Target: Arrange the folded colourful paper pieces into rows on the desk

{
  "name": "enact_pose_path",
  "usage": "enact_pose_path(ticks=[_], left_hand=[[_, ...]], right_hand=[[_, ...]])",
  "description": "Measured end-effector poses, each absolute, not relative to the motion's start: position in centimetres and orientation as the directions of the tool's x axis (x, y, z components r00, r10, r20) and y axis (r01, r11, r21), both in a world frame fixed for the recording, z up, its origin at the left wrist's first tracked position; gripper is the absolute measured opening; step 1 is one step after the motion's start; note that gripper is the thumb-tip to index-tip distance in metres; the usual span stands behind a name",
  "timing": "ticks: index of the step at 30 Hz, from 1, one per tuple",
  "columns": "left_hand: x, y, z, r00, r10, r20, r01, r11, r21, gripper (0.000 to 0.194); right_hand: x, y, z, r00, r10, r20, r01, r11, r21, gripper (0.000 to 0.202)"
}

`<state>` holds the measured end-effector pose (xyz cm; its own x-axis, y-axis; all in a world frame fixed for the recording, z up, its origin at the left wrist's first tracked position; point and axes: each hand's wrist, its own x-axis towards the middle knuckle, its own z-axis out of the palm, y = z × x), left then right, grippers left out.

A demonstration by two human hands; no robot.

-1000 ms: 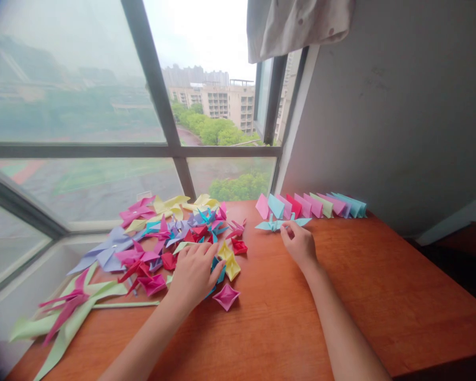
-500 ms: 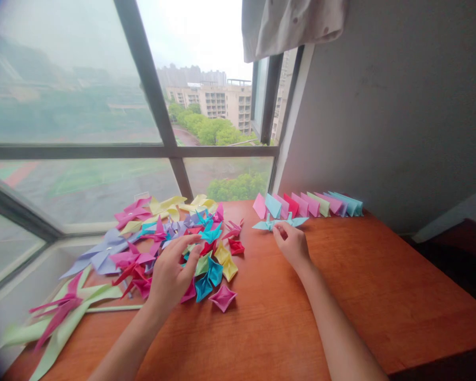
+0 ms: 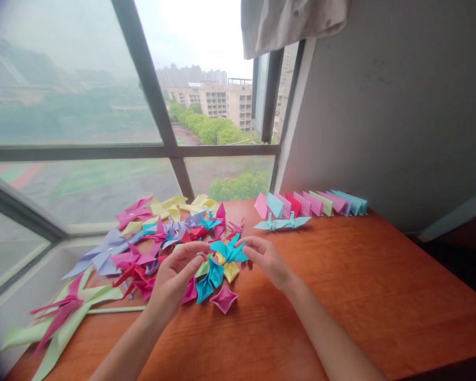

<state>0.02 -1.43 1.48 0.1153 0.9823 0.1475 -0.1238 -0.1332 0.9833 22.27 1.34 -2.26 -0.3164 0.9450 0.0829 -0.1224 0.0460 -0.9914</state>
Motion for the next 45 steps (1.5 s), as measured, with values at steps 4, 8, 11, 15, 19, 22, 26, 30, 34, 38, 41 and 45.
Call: enact_pose_path(ticks=[4, 8, 11, 15, 19, 22, 26, 30, 34, 38, 41, 45], left_hand=[[0.2, -1.1, 1.1, 0.137, 0.986, 0.097, 0.021, -0.101, 0.995, 0.021], [0.3, -0.5, 0.1, 0.178, 0.981, 0.075, 0.088, -0.092, 0.992, 0.023], [0.5, -0.5, -0.3, 0.195, 0.974, 0.117, 0.126, -0.143, 0.982, 0.026], [0.7, -0.8, 0.1, 0.252, 0.963, 0.098, 0.25, -0.163, 0.954, 0.024], [0.7, -0.8, 0.4, 0.297, 0.954, 0.052, 0.306, -0.146, 0.941, 0.024], [0.7, -0.8, 0.3, 0.295, 0.954, 0.048, 0.29, -0.137, 0.947, 0.024], [0.7, -0.8, 0.2, 0.3, 0.953, 0.038, 0.27, -0.123, 0.955, 0.025], [0.7, -0.8, 0.1, 0.31, 0.95, 0.03, 0.27, -0.118, 0.956, 0.026], [0.7, -0.8, 0.1, 0.319, 0.947, 0.031, 0.276, -0.124, 0.953, 0.026], [0.7, -0.9, 0.2, 0.323, 0.946, 0.026, 0.277, -0.121, 0.953, 0.026], [0.8, -1.0, 0.5, 0.326, 0.945, 0.01, 0.303, -0.114, 0.946, 0.025], [0.9, -1.1, 0.8, 0.354, 0.935, -0.015, 0.316, -0.104, 0.943, 0.027]], right_hand=[[22.5, 1.5, -2.9, -0.233, 0.968, 0.088, -0.111, 0.064, -0.992, 0.025], [22.7, 1.6, -2.9, -0.177, 0.976, 0.127, -0.038, 0.123, -0.992, 0.023], [22.5, 1.4, -2.9, -0.2, 0.968, 0.15, -0.001, 0.152, -0.988, 0.025], [22.2, 1.1, -3.1, -0.249, 0.955, 0.163, -0.012, 0.166, -0.986, 0.025], [22.1, 0.9, -3.0, -0.268, 0.949, 0.166, -0.054, 0.157, -0.986, 0.023], [22.1, 0.9, -2.9, -0.274, 0.946, 0.173, -0.065, 0.162, -0.985, 0.022], [22.2, 0.9, -2.9, -0.273, 0.943, 0.192, -0.053, 0.184, -0.981, 0.021], [22.2, 1.0, -3.1, -0.28, 0.938, 0.205, -0.049, 0.2, -0.979, 0.021], [22.2, 1.0, -3.2, -0.278, 0.935, 0.221, -0.041, 0.218, -0.975, 0.021], [22.3, 0.9, -3.2, -0.286, 0.932, 0.225, -0.037, 0.224, -0.974, 0.021], [22.4, 0.9, -3.2, -0.305, 0.927, 0.217, -0.006, 0.226, -0.974, 0.022], [22.4, 0.8, -3.1, -0.318, 0.923, 0.217, 0.043, 0.243, -0.969, 0.022]])
